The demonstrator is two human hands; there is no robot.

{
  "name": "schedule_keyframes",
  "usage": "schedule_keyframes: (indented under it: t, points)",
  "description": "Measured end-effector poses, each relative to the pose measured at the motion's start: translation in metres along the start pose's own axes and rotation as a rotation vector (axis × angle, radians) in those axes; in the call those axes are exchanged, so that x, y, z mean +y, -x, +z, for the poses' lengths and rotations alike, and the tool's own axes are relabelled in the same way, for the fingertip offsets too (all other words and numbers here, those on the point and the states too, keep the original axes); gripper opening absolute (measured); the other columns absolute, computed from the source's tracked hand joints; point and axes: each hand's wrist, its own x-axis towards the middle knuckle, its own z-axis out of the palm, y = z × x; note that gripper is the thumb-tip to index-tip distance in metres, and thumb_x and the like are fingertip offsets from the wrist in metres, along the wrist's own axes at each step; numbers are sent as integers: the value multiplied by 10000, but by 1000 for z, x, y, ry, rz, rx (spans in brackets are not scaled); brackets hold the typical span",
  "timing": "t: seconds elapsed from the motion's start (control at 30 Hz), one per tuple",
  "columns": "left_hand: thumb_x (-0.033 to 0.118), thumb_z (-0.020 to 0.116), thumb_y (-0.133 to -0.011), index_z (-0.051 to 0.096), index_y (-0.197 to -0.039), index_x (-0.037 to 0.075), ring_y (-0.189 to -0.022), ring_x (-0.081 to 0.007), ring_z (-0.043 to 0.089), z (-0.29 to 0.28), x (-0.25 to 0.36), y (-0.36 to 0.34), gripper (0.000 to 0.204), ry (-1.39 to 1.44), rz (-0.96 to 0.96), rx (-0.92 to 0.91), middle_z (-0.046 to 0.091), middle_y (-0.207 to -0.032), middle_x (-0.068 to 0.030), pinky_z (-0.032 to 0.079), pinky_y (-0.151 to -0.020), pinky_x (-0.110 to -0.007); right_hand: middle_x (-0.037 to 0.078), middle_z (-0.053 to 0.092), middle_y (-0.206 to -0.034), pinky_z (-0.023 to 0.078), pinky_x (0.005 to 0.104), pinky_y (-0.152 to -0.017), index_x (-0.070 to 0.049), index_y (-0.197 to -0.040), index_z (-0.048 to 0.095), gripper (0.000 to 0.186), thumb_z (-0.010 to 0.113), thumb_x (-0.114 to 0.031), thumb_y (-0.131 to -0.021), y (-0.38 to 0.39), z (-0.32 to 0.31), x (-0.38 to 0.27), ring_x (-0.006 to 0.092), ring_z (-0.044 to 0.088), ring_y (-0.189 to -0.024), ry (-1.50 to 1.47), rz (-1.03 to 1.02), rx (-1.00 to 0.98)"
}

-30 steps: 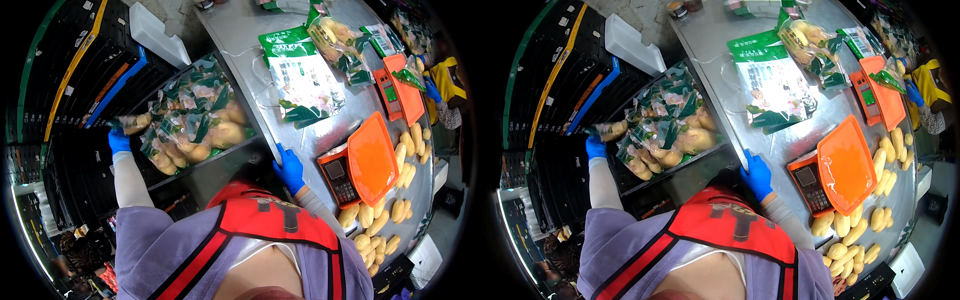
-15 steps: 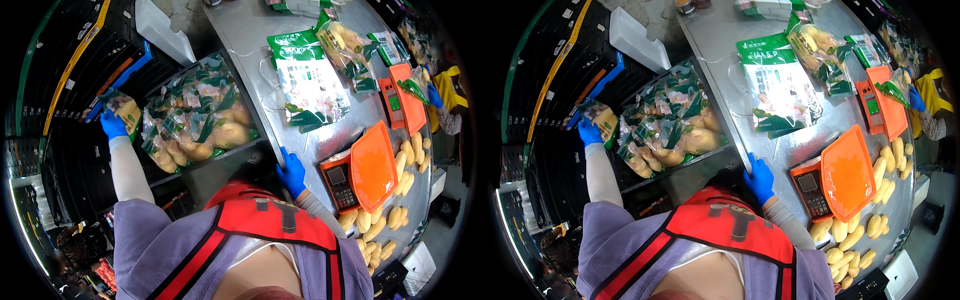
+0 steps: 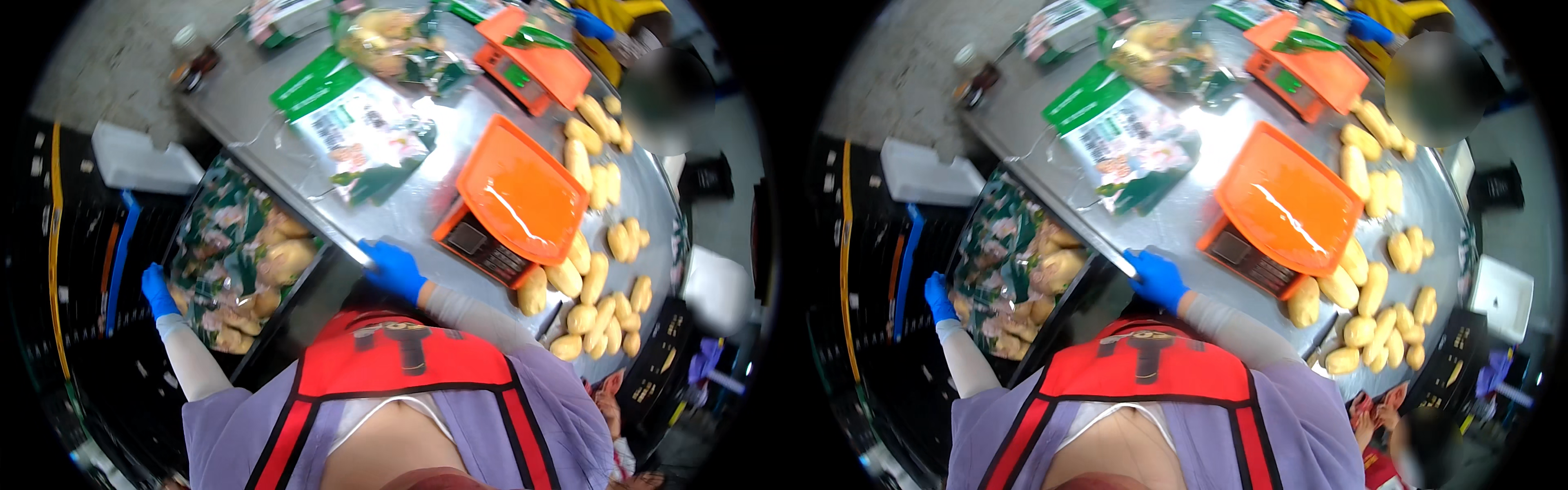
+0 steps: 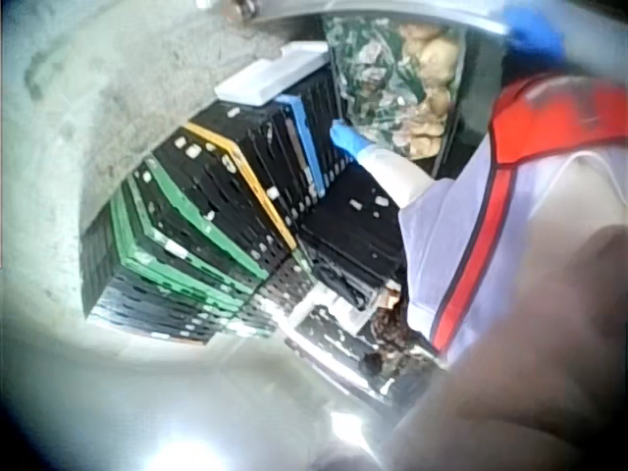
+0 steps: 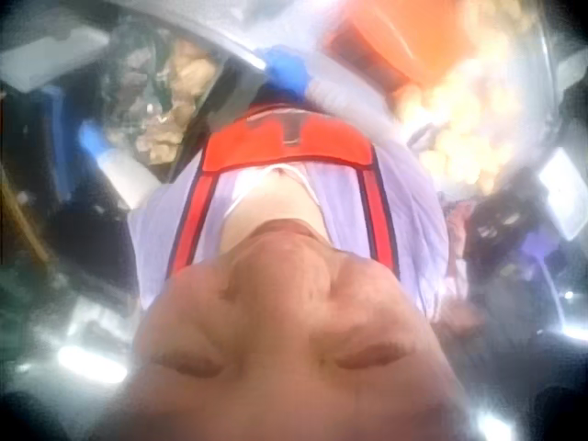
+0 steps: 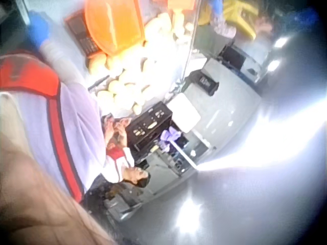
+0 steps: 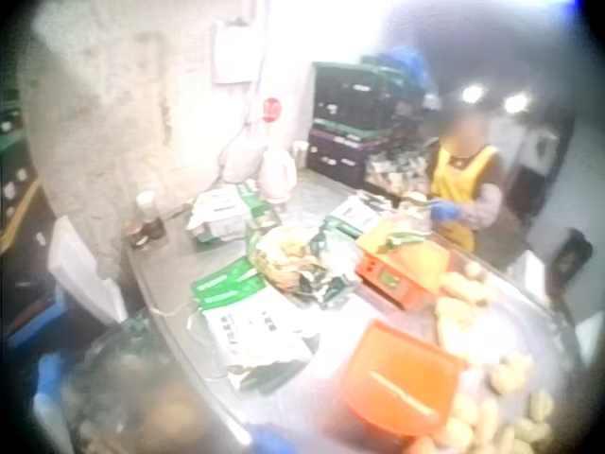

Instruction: The person picks up potatoes from a metal table by hand, places them on a scale to weigh them, and puts them into plastic bags. The person also uses a knife to trim parts of a potato before bagging it, and then places the filled bags into a black crate.

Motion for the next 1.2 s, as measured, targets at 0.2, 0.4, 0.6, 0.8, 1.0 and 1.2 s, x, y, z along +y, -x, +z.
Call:
schedule_keyframes:
  t: [0.2,0.4,0.6,0.8,1.0,1.2]
  points:
    - [143,625,-899,633,-1031,6,-925,-145,555,113,350,49,190,811,418,-233,636,-999,-53,461,-848,-302,178,616,-953,496,470,-745,-115,-1234,565,433,622,-303,-849,30,-13,20,383,604,-831,-148,89,195]
    - [88,643,-848,622,-1064,43,-964,-247,591,167,544,245,222,624,1279,-563,627,-1052,-117,465,-879,-359,158,617,-913,500,440,-721,-110,-1184,605,342,609,-233,-865,126,-47,29,357,605,-816,-207,319,418]
    - [196,678,-789,624,-1066,43,-1044,-397,568,179,560,327,321,372,1498,-739,550,-1202,-217,464,-905,-447,122,616,-845,499,428,-672,-119,-1110,647,258,591,-156,-861,245,-58,21,331,606,-774,50,619,889]
    - [169,659,-768,595,-1081,54,-1116,-400,486,195,556,320,339,279,1634,-666,531,-1212,-214,391,-965,-468,96,592,-759,487,432,-621,-126,-1063,661,224,588,-165,-855,294,-16,18,314,591,-697,274,880,955]
    - [167,658,-768,585,-1084,41,-1111,-405,488,202,551,316,348,303,1679,-603,532,-1209,-222,395,-963,-467,107,586,-752,482,442,-616,-124,-1011,662,201,571,-189,-845,286,-10,20,314,593,-691,363,925,942]
    - [173,656,-763,583,-1089,38,-1110,-405,489,209,548,315,360,382,1668,-640,535,-1207,-231,395,-965,-470,112,580,-756,482,447,-625,-123,-989,662,189,575,-197,-838,283,-9,20,318,594,-696,406,965,909]
